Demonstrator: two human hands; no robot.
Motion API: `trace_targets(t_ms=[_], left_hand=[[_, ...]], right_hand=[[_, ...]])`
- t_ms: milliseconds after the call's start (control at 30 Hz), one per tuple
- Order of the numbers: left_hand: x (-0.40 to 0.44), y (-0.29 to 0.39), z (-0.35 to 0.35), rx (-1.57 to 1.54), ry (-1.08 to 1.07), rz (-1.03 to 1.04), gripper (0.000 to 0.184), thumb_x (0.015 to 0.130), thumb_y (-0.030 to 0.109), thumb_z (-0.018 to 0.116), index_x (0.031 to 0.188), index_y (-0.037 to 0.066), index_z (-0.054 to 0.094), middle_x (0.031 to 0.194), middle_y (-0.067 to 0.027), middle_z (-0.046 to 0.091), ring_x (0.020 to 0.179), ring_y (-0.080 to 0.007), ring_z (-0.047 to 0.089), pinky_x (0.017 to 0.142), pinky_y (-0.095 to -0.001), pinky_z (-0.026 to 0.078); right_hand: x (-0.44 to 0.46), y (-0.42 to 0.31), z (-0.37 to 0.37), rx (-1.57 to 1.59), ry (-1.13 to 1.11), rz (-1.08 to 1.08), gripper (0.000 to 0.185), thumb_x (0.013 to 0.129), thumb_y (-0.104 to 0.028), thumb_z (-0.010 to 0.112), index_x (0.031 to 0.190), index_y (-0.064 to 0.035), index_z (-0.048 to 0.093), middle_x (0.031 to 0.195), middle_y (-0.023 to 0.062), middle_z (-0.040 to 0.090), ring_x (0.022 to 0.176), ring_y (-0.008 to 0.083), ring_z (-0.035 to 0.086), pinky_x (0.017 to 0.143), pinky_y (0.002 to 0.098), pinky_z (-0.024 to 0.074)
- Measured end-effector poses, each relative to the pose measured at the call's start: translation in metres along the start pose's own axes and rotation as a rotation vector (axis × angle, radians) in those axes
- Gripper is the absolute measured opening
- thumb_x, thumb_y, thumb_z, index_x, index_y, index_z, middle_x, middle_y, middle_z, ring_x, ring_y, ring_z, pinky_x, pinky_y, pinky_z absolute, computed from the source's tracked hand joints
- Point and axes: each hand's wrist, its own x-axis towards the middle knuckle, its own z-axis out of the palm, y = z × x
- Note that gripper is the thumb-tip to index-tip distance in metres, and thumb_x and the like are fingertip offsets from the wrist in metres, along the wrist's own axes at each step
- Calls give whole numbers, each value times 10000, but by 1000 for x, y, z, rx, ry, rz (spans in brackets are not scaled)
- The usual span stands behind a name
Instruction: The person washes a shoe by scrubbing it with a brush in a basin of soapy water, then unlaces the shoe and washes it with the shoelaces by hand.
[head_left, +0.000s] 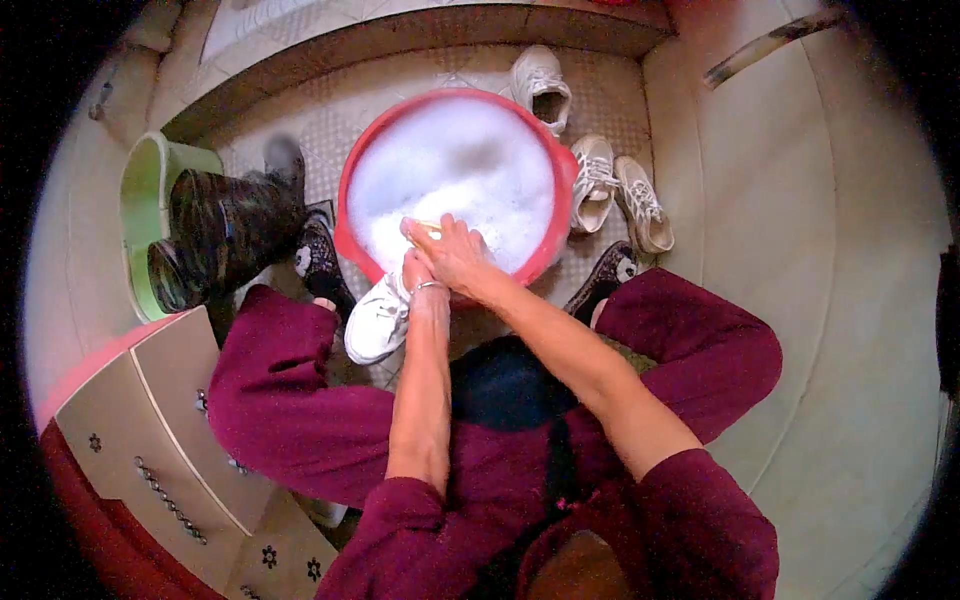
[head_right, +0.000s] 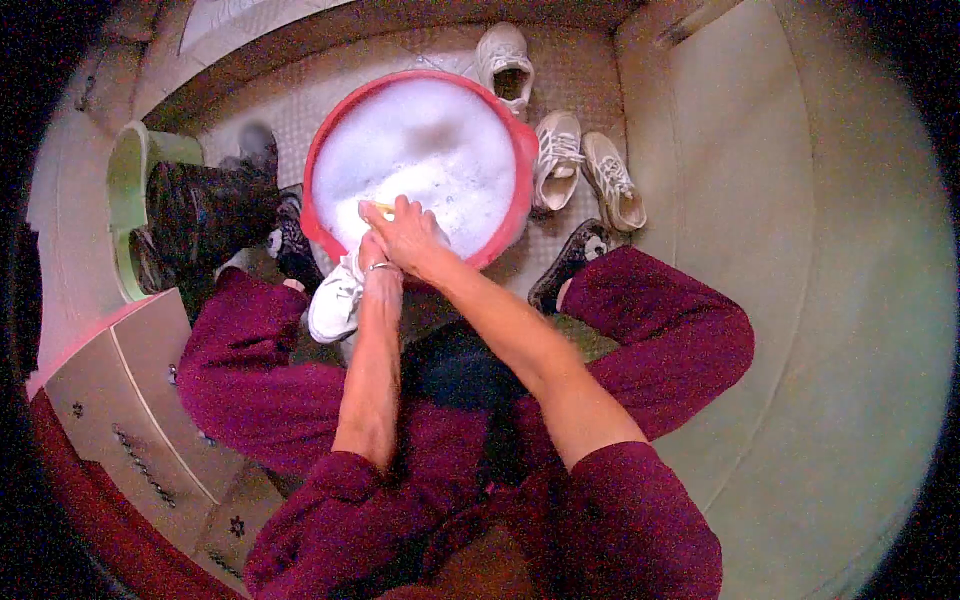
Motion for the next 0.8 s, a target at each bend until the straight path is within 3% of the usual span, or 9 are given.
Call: trace_targets(t_ms=[133,233,267,400,467,533,633,733,800], left_hand=[[-4,4,-1,1,-118,53,340,846,288,365,961,19,537,932,-127,580,862,-275,557,808,-374,447],[-18,-2,14,10,171,16,322,842,305,375,865,26,533,886,-131,580,812,-263,560,776,-383,455],[-15,-3,13,-2,166,10,322,842,305,375,865,26,533,886,-131,580,812,-263,560,776,-383,455],[-14,-4,7,80,276,34,348,852,326,369,897,25,538,863,-109,590,795,-246,572,726,-374,468],[1,-6,-12,136,-90,76,424,870,377,308,947,28,537,890,-119,579,813,-263,560,742,-379,457],[19,-5,-14,94,24,93,447,875,381,293,1002,29,538,951,-128,575,881,-273,548,781,-374,446],[0,-16,1,-6,42,49,428,861,368,341,982,6,536,909,-127,590,813,-272,572,759,-354,469],[-14,-10,3,132,142,-53,442,875,414,322,903,20,520,829,-136,563,789,-248,552,692,-374,461],[-3,-10,0,217,229,-38,459,874,427,321,914,16,520,835,-124,566,777,-247,552,688,-363,459]], right_hand=[[2,-4,-1,41,29,45,482,797,-308,524,1256,-308,378,882,197,463,756,340,516,558,461,440],[-44,13,-23,-3,-106,-25,455,803,-303,517,1239,-301,389,885,192,471,762,342,521,592,465,454],[-57,15,-28,-41,-207,-42,438,808,-302,508,1230,-303,392,896,189,477,774,346,524,619,468,465],[-49,12,-36,-27,-217,-86,438,795,-296,527,1213,-299,393,884,175,476,769,339,522,607,464,456],[-14,-7,-27,-41,-33,-99,449,787,-283,528,1213,-290,385,897,176,467,776,333,518,605,461,445],[-6,-11,-3,-49,-36,-56,460,786,-265,519,1224,-279,378,929,179,457,791,332,515,608,461,435],[-19,1,-13,-126,-13,-55,472,797,-300,503,1249,-284,369,871,180,467,735,345,520,549,449,440],[-49,4,-30,-86,-133,-63,492,788,-296,526,1254,-290,369,861,183,468,720,342,524,537,457,447],[-55,-2,-39,-109,-228,-41,507,801,-271,520,1273,-275,335,891,208,470,768,365,533,624,486,467]])
